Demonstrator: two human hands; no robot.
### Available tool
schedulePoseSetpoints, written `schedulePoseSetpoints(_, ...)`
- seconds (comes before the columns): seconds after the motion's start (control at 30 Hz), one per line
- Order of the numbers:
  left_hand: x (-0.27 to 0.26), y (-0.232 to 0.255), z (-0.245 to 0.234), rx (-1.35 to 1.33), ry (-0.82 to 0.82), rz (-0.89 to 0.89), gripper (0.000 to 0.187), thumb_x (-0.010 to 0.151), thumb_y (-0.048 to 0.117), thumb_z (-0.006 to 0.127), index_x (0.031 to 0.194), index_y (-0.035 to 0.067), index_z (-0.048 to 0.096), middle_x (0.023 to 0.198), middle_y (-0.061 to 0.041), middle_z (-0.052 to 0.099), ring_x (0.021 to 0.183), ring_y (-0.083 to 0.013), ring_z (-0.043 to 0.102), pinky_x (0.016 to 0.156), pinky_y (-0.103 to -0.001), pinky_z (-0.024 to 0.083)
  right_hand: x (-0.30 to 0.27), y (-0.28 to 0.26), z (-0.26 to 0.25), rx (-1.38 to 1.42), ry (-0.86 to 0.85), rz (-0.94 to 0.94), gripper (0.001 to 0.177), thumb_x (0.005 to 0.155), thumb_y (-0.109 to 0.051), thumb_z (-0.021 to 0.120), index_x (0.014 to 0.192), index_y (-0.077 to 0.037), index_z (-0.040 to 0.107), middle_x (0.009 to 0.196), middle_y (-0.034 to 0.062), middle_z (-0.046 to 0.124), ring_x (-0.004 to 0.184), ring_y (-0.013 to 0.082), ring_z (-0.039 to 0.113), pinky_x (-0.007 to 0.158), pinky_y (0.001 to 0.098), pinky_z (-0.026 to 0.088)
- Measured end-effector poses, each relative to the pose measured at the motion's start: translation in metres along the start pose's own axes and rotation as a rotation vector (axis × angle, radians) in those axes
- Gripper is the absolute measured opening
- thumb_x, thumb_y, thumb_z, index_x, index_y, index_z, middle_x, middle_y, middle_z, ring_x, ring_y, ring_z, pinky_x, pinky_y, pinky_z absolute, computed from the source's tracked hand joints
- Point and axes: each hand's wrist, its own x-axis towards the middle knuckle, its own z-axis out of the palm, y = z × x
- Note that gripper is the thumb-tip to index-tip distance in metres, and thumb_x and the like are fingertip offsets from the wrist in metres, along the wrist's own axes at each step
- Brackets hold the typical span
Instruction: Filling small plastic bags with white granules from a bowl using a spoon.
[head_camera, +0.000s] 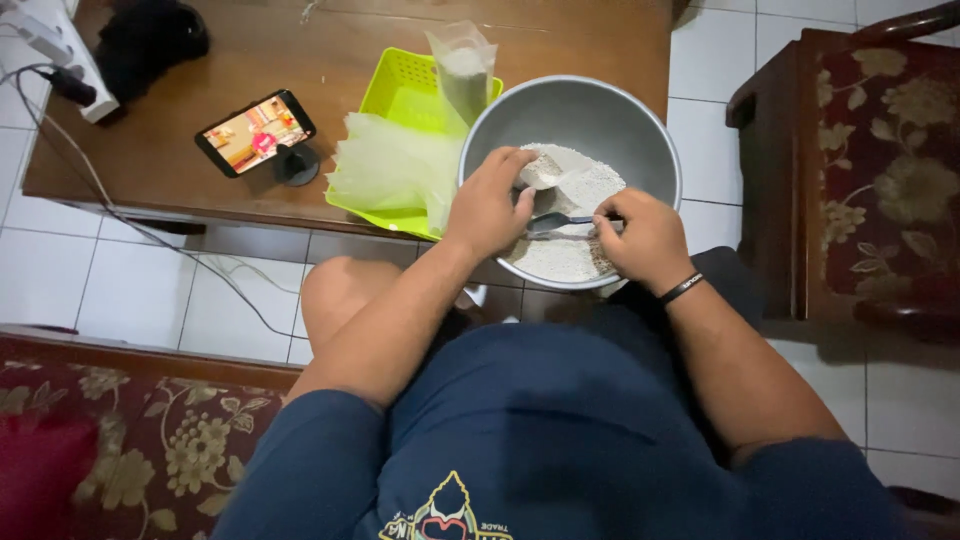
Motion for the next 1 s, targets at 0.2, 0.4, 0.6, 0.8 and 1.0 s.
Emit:
schedulePoseSetpoints(0.2,0.01,-0.001,0.0,-0.026,0.012,-0.007,0.045,0.094,0.018,0.067,0.138,0.018,0.058,0.129,-0.009,0.061,0.121,-0.0316,0.067,0.104,-0.045,0.053,0.011,0.0,-0.007,0.004,-0.035,0.001,0.011,0.093,-0.027,0.072,0.097,-0.017,0.074,0.092,0.005,0.072,0.095,0.0317,0.072,0.083,0.0422,0.055)
schedulePoseSetpoints(0.4,0.018,-0.006,0.008,0.009,0.07,0.009,0.045,0.092,0.019,0.067,0.137,0.017,0.058,0.128,-0.008,0.061,0.119,-0.0312,0.068,0.102,-0.043,0.055,0.031,0.017,-0.006,-0.049,-0.041,-0.051,0.009,0.093,-0.026,0.071,0.097,-0.018,0.073,0.094,0.0041,0.071,0.098,0.0301,0.072,0.084,0.041,0.055)
schedulePoseSetpoints(0.6,0.015,-0.002,0.004,-0.016,0.097,0.019,0.043,0.093,0.016,0.067,0.135,0.019,0.06,0.132,-0.009,0.057,0.119,-0.0337,0.067,0.101,-0.047,0.056,0.032,0.004,-0.014,-0.02,-0.098,0.018,0.011,0.095,-0.025,0.068,0.098,-0.016,0.074,0.095,0.0044,0.073,0.098,0.0308,0.072,0.086,0.0417,0.054)
schedulePoseSetpoints(0.8,0.016,-0.008,0.003,-0.039,0.102,0.076,0.042,0.09,0.017,0.07,0.131,0.018,0.062,0.131,-0.01,0.057,0.117,-0.0363,0.068,0.1,-0.047,0.056,0.035,0.011,-0.012,-0.032,-0.098,0.005,0.019,0.092,-0.027,0.072,0.11,-0.02,0.074,0.101,0.0019,0.072,0.099,0.029,0.072,0.086,0.0421,0.054)
schedulePoseSetpoints(1.0,0.005,-0.023,-0.004,-0.089,0.14,0.198,0.042,0.085,0.013,0.074,0.126,0.014,0.066,0.129,-0.014,0.059,0.121,-0.0391,0.064,0.102,-0.048,0.053,0.04,-0.009,-0.017,-0.06,-0.094,-0.103,0.047,0.091,-0.027,0.069,0.138,-0.023,0.064,0.125,0.0084,0.063,0.102,0.0405,0.07,0.085,0.0525,0.057)
